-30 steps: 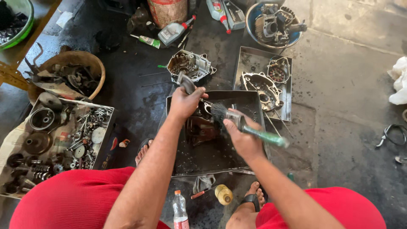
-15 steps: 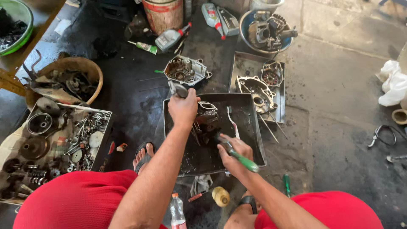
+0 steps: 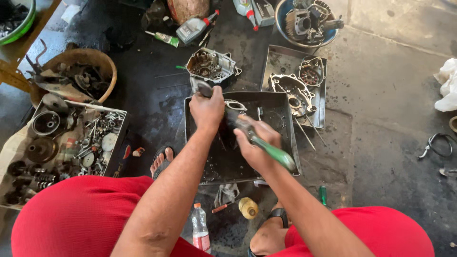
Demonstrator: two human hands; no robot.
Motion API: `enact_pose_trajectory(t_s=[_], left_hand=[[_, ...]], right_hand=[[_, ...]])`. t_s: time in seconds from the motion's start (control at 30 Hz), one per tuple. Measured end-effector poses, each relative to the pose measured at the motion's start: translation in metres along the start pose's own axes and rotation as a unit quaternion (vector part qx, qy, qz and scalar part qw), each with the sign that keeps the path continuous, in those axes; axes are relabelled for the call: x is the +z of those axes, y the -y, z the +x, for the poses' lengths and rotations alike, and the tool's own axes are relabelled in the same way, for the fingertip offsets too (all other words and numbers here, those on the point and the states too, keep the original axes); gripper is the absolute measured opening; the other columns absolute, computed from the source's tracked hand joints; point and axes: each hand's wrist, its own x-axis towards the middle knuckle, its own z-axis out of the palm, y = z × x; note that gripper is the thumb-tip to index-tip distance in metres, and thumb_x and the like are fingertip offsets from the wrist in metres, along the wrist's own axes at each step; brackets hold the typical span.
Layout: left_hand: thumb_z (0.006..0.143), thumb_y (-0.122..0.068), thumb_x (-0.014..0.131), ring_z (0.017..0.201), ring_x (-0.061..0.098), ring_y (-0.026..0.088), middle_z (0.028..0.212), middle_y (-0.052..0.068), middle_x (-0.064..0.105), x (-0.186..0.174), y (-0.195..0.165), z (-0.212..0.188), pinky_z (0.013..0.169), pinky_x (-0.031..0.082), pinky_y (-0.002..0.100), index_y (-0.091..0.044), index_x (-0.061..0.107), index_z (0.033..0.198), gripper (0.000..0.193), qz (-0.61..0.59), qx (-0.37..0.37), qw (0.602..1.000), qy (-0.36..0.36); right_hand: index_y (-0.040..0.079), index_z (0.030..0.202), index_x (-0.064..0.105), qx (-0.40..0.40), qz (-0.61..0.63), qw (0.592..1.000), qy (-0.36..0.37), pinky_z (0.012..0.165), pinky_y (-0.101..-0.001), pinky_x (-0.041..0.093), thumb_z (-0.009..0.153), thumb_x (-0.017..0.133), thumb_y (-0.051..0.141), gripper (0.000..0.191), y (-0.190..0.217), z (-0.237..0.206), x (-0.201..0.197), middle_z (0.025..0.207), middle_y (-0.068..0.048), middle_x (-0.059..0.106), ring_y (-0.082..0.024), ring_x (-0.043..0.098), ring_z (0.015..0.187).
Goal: The person scrubs a metal engine cylinder with a brush and solvent, rotating the part to clean multiple surfaces. The person then places the cleaned part into a tray with other engine components.
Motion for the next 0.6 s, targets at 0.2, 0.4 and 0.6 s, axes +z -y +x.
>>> enact_pose_trajectory(t_s=[0.2,0.4,0.6], left_hand=[[0.08,-0.038,0.064,0.069,0.075,0.037,0.067,0.02,0.072,-0.002,0.002,-0.004,0.077,0.057,0.044,0.003,0.069,0.067,0.043,-0.013,-0.012,1.0,0.025],[0.08,-0.039,0.066,0.073,0.072,0.04,0.069,0.022,0.071,0.003,0.003,-0.002,0.078,0.055,0.046,0.003,0.07,0.07,0.043,0.008,0.017,1.0,0.001],[0.077,-0.039,0.066,0.074,0.075,0.039,0.073,0.019,0.074,0.002,0.002,-0.001,0.078,0.056,0.047,0.0,0.072,0.074,0.039,-0.038,0.002,0.999,-0.018]], right_hand=[[0.01,0.11,0.077,-0.006,-0.045,0.991,0.126,0.077,-0.0411,0.06,0.078,0.08,0.02,0.033,-0.001,0.002,0.004,0.094,-0.017,0.076,-0.034,0.075,0.084],[0.006,0.091,0.074,0.008,-0.11,0.98,0.165,0.092,-0.0539,0.046,0.078,0.083,0.025,0.024,-0.002,0.013,0.008,0.077,-0.015,0.075,-0.037,0.072,0.079],[0.006,0.089,0.07,-0.001,-0.057,0.99,0.127,0.068,-0.0448,0.057,0.081,0.078,0.024,0.022,0.014,0.019,0.003,0.081,-0.016,0.072,-0.037,0.071,0.076]])
